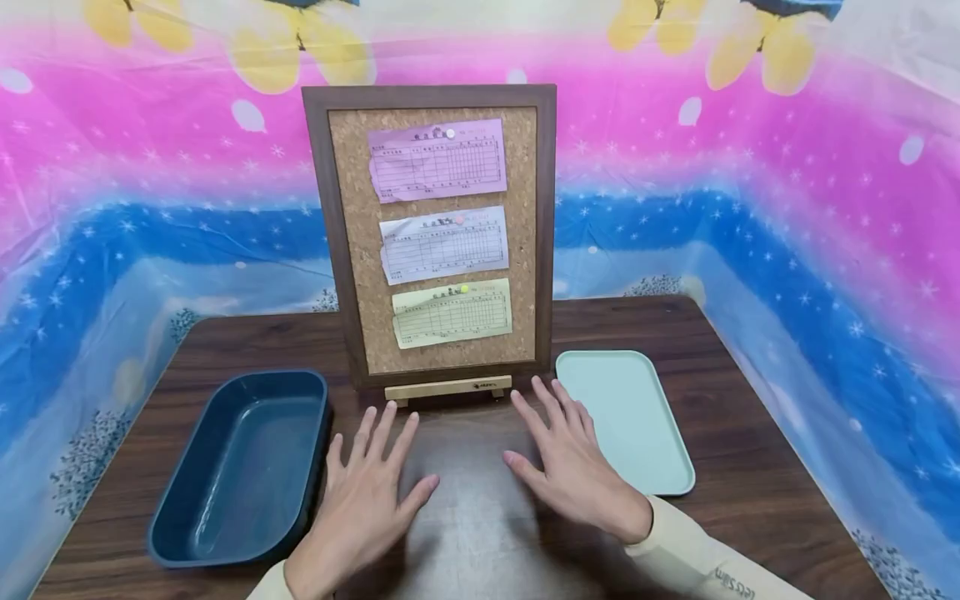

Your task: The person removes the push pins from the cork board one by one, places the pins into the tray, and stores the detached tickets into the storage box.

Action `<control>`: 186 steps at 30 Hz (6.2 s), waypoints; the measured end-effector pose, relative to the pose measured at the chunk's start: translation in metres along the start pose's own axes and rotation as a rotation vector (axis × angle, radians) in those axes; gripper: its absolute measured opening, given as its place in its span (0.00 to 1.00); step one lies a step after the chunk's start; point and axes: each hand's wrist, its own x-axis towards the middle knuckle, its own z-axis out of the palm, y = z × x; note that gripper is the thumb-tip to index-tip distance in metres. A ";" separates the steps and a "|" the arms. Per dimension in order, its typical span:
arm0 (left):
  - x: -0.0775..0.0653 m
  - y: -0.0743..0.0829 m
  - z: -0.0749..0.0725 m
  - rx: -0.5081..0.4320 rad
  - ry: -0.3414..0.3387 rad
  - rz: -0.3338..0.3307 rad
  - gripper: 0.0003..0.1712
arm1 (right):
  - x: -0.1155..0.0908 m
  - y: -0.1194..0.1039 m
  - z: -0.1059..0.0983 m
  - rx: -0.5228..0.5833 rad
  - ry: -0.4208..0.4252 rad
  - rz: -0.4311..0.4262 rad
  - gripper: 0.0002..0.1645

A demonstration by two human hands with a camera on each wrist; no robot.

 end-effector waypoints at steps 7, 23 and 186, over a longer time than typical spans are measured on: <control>0.009 0.002 -0.013 0.001 0.043 0.016 0.42 | 0.005 -0.003 -0.010 0.000 0.008 0.004 0.42; 0.026 0.000 -0.045 -0.020 0.095 0.018 0.44 | 0.021 -0.008 -0.024 0.012 0.032 0.005 0.41; 0.193 -0.044 -0.158 -0.009 0.339 -0.077 0.34 | 0.275 -0.039 -0.137 0.003 0.205 0.060 0.28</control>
